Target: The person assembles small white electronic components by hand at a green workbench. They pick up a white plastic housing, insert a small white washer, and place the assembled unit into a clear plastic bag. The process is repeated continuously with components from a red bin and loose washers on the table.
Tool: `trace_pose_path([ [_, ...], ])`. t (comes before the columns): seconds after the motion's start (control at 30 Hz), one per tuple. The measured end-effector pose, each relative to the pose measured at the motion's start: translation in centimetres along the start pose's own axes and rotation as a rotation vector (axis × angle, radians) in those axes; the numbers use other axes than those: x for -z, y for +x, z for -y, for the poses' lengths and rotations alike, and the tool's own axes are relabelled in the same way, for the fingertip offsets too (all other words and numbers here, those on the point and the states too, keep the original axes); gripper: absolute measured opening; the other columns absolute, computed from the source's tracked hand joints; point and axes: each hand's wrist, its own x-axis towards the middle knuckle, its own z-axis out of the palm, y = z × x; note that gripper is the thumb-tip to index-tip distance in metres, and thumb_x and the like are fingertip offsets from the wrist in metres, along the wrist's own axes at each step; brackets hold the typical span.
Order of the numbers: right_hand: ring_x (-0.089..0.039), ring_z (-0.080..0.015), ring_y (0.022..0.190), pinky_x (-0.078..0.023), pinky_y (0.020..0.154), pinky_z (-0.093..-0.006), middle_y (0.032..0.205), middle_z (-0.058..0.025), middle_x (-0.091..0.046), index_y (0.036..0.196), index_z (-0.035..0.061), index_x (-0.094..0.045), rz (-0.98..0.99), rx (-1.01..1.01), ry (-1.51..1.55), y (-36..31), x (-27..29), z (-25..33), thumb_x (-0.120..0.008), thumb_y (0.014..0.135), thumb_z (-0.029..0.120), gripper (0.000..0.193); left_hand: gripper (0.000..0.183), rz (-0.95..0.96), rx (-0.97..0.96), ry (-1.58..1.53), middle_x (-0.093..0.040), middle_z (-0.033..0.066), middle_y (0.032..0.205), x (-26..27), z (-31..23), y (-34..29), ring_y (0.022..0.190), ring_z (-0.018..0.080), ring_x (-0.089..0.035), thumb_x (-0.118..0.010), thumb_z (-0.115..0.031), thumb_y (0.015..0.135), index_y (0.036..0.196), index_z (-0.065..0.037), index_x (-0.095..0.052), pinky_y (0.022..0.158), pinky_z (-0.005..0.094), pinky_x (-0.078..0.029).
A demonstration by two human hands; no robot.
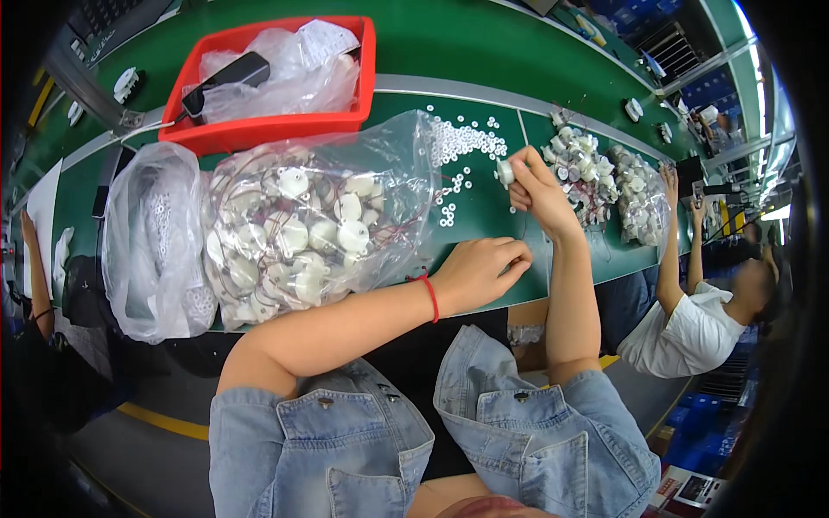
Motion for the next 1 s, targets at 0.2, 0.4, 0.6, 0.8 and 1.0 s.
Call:
trace_pose_path([
  [0.2, -0.032, -0.0093, 0.056, -0.028, 0.05, -0.0241, 0.07, 0.0002, -0.038, 0.105, 0.0083, -0.048, 0.241, 0.061, 0.687, -2.7, 0.3, 0.9, -0.042, 0.104, 0.029, 0.021, 0.013, -0.047, 0.03, -0.026, -0.067, 0.0089, 0.083, -0.2, 0.0, -0.1, 0.066, 0.0243, -0.065, -0.061, -0.017, 0.091, 0.093, -0.005, -0.064, 0.06, 0.036, -0.049],
  [0.4, -0.034, -0.0092, 0.055, -0.03, 0.049, -0.0247, 0.07, 0.0, -0.038, 0.11, 0.0049, -0.047, 0.459, 0.142, 0.884, -3.3, -0.2, 0.4, -0.04, 0.104, 0.031, 0.027, 0.017, -0.123, 0.102, -0.055, -0.066, 0.0112, 0.08, 0.0, -0.3, 0.3, 0.061, 0.0206, -0.064, -0.059, -0.018, 0.095, 0.098, -0.002, -0.062, 0.056, 0.0325, -0.048],
  [0.6, -0.034, -0.0089, 0.054, -0.028, 0.047, -0.0239, 0.07, -0.0001, -0.037, 0.11, 0.0024, -0.047, 0.46, 0.153, 0.967, -3.7, -0.4, 0.0, -0.039, 0.104, 0.03, 0.029, 0.02, -0.106, 0.125, -0.08, -0.062, 0.0078, 0.073, 0.0, -0.2, 0.1, 0.058, 0.0153, -0.059, -0.057, -0.021, 0.097, 0.095, -0.002, -0.061, 0.054, 0.0291, -0.045],
  [0.8, -0.032, -0.0073, 0.053, -0.026, 0.046, -0.0226, 0.071, -0.0016, -0.042, 0.107, 0.0021, -0.047, 0.44, 0.164, 0.845, -4.4, -0.1, -0.7, -0.045, 0.102, 0.035, 0.034, 0.031, -0.28, 0.099, -0.458, -0.053, 0.0061, 0.097, 0.5, -0.4, 0.3, 0.072, 0.0082, -0.054, -0.059, -0.02, 0.097, 0.117, 0.0, -0.045, 0.058, 0.0224, -0.046],
  [1.0, -0.035, -0.0043, 0.055, -0.025, 0.046, -0.0205, 0.081, -0.0065, -0.053, 0.106, 0.0018, -0.047, 0.299, 0.235, 0.653, -5.7, -0.3, -2.0, -0.053, 0.098, 0.039, 0.039, 0.041, -0.133, 0.195, -0.786, -0.045, 0.0082, 0.111, 0.9, -0.6, 1.1, 0.081, 0.013, -0.059, -0.061, -0.011, 0.095, 0.129, 0.003, -0.042, 0.064, 0.0255, -0.055],
])
